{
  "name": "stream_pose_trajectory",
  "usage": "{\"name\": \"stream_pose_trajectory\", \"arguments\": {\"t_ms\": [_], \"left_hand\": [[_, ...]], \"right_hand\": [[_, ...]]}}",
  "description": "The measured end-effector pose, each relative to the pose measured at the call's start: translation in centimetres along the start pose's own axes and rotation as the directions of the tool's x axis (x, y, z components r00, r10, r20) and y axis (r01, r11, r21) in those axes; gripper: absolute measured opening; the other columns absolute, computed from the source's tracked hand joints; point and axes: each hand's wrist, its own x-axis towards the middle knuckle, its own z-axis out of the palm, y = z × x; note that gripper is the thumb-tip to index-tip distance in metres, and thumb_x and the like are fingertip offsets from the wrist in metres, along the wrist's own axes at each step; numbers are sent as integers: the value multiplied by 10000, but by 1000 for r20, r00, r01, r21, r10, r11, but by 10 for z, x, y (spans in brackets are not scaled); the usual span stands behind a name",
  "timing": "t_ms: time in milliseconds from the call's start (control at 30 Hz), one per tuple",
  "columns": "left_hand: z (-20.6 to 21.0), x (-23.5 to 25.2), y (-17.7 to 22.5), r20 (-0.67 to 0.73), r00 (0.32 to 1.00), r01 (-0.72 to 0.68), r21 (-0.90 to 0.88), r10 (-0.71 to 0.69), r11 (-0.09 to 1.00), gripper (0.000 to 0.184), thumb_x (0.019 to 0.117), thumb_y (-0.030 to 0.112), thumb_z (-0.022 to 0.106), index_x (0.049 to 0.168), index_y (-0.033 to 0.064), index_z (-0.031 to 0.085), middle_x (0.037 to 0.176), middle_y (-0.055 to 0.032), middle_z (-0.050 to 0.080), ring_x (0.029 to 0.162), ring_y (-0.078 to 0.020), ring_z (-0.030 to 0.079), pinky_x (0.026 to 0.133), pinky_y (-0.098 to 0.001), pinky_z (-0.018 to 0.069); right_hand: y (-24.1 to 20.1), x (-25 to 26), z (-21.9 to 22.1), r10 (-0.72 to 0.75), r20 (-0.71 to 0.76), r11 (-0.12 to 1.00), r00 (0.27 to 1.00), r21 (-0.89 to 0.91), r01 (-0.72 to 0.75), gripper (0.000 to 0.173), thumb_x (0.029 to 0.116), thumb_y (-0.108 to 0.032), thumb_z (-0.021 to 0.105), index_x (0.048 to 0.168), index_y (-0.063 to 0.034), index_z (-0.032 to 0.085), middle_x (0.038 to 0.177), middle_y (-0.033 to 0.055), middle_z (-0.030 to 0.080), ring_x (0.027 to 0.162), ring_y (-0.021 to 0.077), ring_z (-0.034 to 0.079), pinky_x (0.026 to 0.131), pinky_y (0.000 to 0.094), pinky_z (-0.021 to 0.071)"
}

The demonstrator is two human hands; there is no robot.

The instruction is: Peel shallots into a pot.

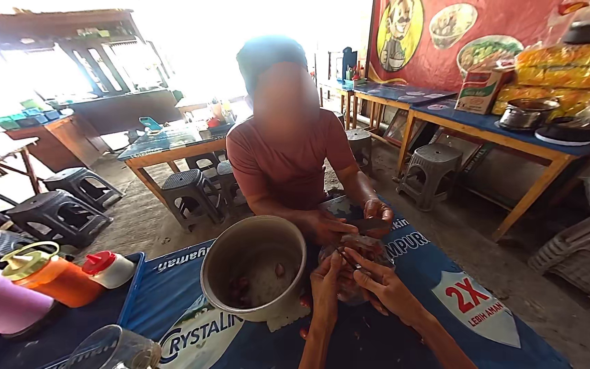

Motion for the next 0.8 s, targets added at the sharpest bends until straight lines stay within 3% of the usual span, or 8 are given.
{"name": "stream_pose_trajectory", "arguments": {"t_ms": [33, 133, 400, 500, 667, 800], "left_hand": [[-1, 0, 0, 28, 999, -33, 45, 32, 998, 268, 1070, 113, 504, 1047, -64, 703, 802, -80, 726, 689, -116, 697, 680, -259, 601], [-8, 1, 0, 128, 989, -85, 108, 71, 990, 256, 1052, 96, 524, 1137, -74, 695, 884, -85, 729, 774, -119, 700, 772, -275, 602], [-9, -2, 8, 145, 988, -98, 270, 60, 958, 301, 1061, 112, 470, 927, -3, 715, 698, 13, 645, 633, -47, 614, 632, -206, 531], [-9, -1, 8, 150, 987, -105, 290, 63, 951, 319, 1065, 120, 469, 878, 15, 704, 673, 25, 630, 609, -37, 600, 609, -200, 522], [-14, 3, 5, 187, 982, -63, 251, 16, 966, 368, 1098, 147, 387, 942, 3, 688, 744, 10, 647, 670, -49, 616, 662, -208, 536], [-15, 4, 5, 196, 980, -77, 178, 42, 981, 372, 1103, 140, 380, 975, -21, 689, 809, -34, 711, 735, -97, 691, 732, -261, 595]], "right_hand": [[0, 0, 0, 5, -3, 1000, 1000, 2, -5, 513, 1049, -185, 522, 1556, -166, 450, 786, -6, 642, 431, 48, 445, 376, 198, 390], [-2, -1, 0, 11, -6, 1000, 1000, 16, -11, 502, 1049, -182, 526, 1547, -157, 465, 729, -14, 606, 425, 54, 442, 373, 201, 389], [0, -2, 1, -18, -44, 995, 999, -97, 14, 462, 1043, -190, 538, 1502, -136, 523, 806, -22, 651, 456, 29, 459, 402, 192, 400], [2, -1, 1, -27, -59, 997, 998, -80, 22, 441, 1041, -176, 546, 1479, -122, 549, 760, -28, 636, 444, 29, 459, 394, 190, 402], [-6, -5, -3, 130, 13, 973, 991, 191, -130, 458, 1064, -197, 479, 1516, -126, 501, 619, -31, 514, 399, 54, 414, 362, 202, 376], [-6, -6, -6, 207, 63, 906, 976, 364, -216, 470, 1075, -206, 433, 1539, -140, 464, 596, -16, 497, 390, 55, 419, 351, 199, 375]]}}
